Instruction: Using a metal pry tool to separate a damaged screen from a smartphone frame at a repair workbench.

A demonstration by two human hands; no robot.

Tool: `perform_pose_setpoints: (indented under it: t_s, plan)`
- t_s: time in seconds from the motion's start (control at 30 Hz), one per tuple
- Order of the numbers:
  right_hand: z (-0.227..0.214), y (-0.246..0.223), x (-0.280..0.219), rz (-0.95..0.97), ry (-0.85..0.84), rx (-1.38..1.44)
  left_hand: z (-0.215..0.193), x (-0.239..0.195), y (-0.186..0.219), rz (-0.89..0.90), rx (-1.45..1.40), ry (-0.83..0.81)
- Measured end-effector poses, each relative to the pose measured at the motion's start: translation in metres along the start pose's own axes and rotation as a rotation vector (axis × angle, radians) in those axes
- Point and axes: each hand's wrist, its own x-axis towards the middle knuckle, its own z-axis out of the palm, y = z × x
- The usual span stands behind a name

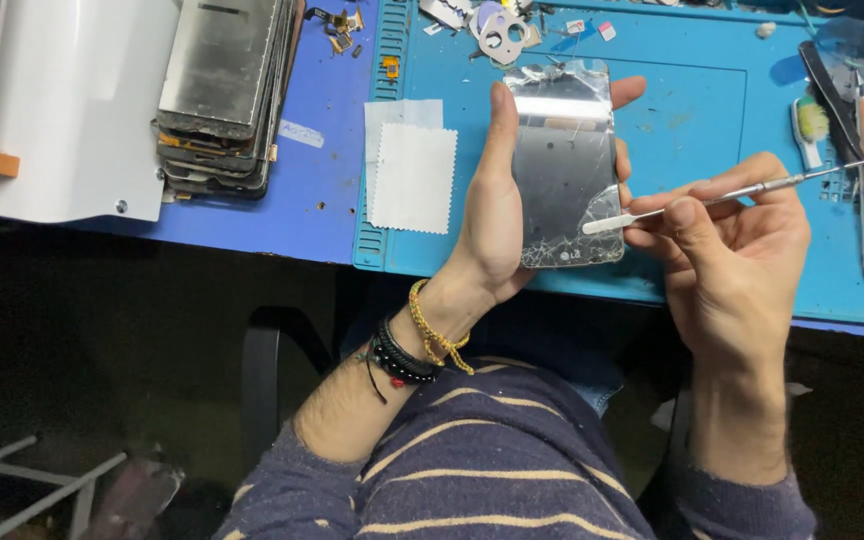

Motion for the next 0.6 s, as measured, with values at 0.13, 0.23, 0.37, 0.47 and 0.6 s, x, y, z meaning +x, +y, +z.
perform_pose_setpoints:
  t_s: [0.13,0.23,0.37,0.47,0.6]
  plan:
    - [0.0047,-0.0013,0.0001,-0.006,0.005,-0.013,0.0016,-0.0013,0.0017,0.007,-0.010,0.005]
    - [0.0051,-0.0008,0.0012,0.009,0.022,0.020,0.0026,-0.0016,0.0024,0.015,-0.022,0.008]
    - [0.0029,0.0014,0.0026,0.025,0.040,0.042,0.0039,-0.0011,0.0020,0.054,0.002,0.044]
    - [0.0084,-0.0006,0.0026,0.037,0.082,-0.001,0.0037,0.0007,-0.0003,0.064,-0.002,0.055]
    - [0.0101,0.0017,0.0022,0.023,0.117,-0.008,0.0059,0.0028,-0.0013,0.064,0.018,0.089]
